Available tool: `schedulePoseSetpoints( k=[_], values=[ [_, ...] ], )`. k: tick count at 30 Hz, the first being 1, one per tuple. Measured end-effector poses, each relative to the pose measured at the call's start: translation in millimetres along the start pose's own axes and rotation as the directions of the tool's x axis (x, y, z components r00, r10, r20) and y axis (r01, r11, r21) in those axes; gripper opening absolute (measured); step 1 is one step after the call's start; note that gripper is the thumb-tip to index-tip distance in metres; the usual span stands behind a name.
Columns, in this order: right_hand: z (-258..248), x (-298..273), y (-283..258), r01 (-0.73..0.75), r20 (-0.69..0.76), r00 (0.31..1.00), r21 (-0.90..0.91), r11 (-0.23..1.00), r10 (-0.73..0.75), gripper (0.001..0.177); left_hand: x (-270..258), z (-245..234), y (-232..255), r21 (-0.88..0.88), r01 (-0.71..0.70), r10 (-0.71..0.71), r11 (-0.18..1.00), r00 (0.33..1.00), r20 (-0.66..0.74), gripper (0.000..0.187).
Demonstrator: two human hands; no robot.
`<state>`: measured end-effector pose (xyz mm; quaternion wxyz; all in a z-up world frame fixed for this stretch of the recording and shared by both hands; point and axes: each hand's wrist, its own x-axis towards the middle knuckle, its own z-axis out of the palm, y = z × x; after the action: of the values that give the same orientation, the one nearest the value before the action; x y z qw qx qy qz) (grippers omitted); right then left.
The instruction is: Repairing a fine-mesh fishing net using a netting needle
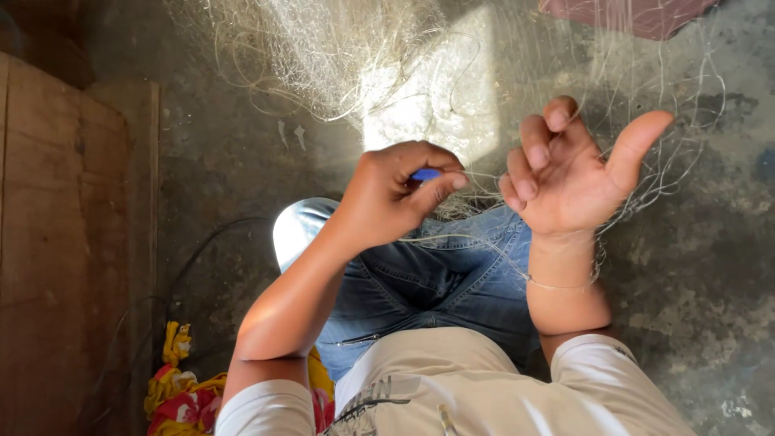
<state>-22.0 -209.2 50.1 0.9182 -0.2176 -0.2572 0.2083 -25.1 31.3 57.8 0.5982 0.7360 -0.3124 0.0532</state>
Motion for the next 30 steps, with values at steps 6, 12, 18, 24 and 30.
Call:
schedulePoseSetpoints(
  k=[6, 12, 18, 24, 30],
  values=[
    [4.1, 0.9, -0.4, 0.068, -0.062, 0.994, -0.251, 0.965, -0.086, 0.072, 15.9, 0.3, 1.9, -0.320, 0.105, -0.121, 0.941, 0.992, -0.029, 0.010],
    [6.7, -0.1, 0.5, 0.126, -0.215, 0.950, -0.396, 0.910, -0.225, 0.061, 25.7, -3.7, 21.6, -0.007, -0.096, 0.091, 0.995, 0.967, -0.238, 0.016],
    [10.2, 1.5, 0.8, 0.134, -0.268, 0.915, -0.503, 0.854, -0.301, 0.057, 25.6, 22.4, 12.7, -0.050, -0.133, 0.139, 0.990, 0.980, 0.145, 0.034],
    [8.7, 3.1, -1.2, 0.141, -0.173, 0.961, -0.368, 0.919, -0.217, 0.051, 34.6, 15.9, 13.5, -0.458, 0.165, -0.117, 0.874, 0.984, 0.132, 0.013],
    [3.9, 6.0, 14.7, 0.091, -0.255, 0.946, -0.379, 0.921, -0.198, 0.052, 35.2, 11.5, 10.5, -0.490, 0.120, -0.097, 0.864, 0.993, 0.071, 0.011]
  ],
)
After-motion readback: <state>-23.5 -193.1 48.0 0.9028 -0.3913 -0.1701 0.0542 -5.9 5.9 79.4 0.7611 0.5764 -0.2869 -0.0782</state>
